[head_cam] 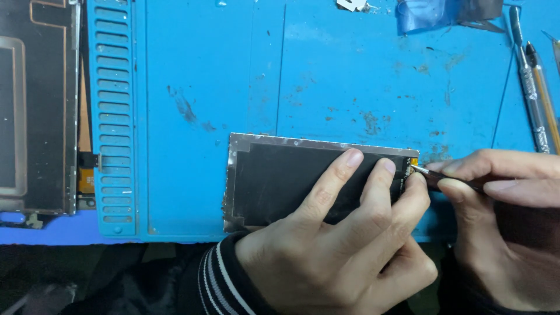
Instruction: Repairing a mobile device screen by manipulating small components and ribbon cables with tweezers on a workbench.
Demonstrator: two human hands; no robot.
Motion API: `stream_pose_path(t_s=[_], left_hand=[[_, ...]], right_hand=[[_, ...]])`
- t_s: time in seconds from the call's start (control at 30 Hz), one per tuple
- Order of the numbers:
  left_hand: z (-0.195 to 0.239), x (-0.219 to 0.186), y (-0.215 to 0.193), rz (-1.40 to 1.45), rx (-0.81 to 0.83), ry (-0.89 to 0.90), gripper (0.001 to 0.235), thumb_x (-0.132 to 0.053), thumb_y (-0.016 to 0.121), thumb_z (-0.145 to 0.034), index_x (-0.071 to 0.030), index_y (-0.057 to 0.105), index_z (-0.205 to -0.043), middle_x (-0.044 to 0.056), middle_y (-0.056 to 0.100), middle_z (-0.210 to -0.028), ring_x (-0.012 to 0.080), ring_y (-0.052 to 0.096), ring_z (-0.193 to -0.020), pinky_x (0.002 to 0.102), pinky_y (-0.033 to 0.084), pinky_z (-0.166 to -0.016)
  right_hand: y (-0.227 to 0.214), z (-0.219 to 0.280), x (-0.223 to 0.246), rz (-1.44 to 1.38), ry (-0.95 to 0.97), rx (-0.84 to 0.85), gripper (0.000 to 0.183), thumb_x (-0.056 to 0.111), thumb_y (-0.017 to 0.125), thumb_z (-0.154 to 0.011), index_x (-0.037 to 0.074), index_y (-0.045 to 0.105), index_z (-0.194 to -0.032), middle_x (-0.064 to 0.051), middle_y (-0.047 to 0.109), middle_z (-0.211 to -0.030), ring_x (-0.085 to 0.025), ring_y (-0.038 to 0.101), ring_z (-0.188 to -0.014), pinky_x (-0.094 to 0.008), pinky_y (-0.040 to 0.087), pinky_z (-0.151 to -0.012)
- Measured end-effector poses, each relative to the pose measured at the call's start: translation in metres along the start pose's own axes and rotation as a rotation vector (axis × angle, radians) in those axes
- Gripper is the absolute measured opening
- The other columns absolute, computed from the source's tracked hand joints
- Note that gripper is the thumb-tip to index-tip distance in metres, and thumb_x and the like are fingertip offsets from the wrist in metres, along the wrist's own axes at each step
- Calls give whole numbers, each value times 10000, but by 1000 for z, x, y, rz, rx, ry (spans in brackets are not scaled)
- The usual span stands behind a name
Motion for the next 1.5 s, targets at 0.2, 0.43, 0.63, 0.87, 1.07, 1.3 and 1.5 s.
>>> stream_pose_path(t_s=[0.2,0.43,0.63,0.87,1.07,1.3,1.5], left_hand=[[-1,0,-1,-19,6,9,123,-160,711,-1080,-144,634,-986,97,738,-1306,228,719,-1193,423,595,-1150],[-1,0,-1,24,20,0,139,-142,713,-1082,-128,629,-971,113,748,-1305,246,714,-1198,446,575,-1173],[-5,-3,-3,-26,18,50,154,-124,725,-1060,-133,620,-947,98,735,-1308,226,687,-1199,426,635,-1120],[-16,-11,-3,-32,51,143,156,-162,680,-1024,-119,594,-901,148,741,-1277,310,736,-1140,512,577,-1061],[-22,-20,2,-64,85,194,102,-98,742,-923,-117,658,-869,139,761,-1244,324,741,-1109,531,552,-1025],[-25,-30,3,-154,89,239,74,-133,759,-910,-120,688,-900,101,754,-1243,319,712,-1124,505,536,-1023],[-28,-36,-10,-138,57,236,74,-127,721,-910,-76,705,-962,150,710,-1288,332,711,-1109,504,540,-1012]], right_hand=[[1,3,0,-24,160,-51,229,-216,632,-1083,-96,474,-966,-228,689,-1124,-245,704,-971,-264,528,-832],[2,1,3,-78,-94,4,395,-166,652,-1033,26,350,-1202,-195,679,-1055,-204,733,-894,-255,601,-769],[-10,5,14,-4,31,-146,353,-179,519,-1173,-104,242,-1380,-330,516,-1398,-410,700,-1173,-424,575,-1066],[-46,5,13,60,-99,-267,342,-232,437,-1157,-155,312,-1467,-400,593,-1279,-451,660,-1121,-517,580,-1115],[-80,-6,16,343,27,-142,422,-111,766,-908,-140,691,-1322,-148,614,-821,-195,533,-587,-293,439,-564],[-94,-9,20,526,-51,-120,313,77,895,-813,-41,814,-1090,-142,714,-873,-194,567,-560,-284,432,-459],[-87,-23,21,570,-151,-176,125,34,828,-887,27,789,-1006,-53,707,-829,-156,538,-505,-272,410,-454]])
Point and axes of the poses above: each hand's wrist, its own z-axis away from the middle knuckle, its own y-axis out of the palm, x = y × z, the point moved 6 cm from there along -z, towards the middle knuckle
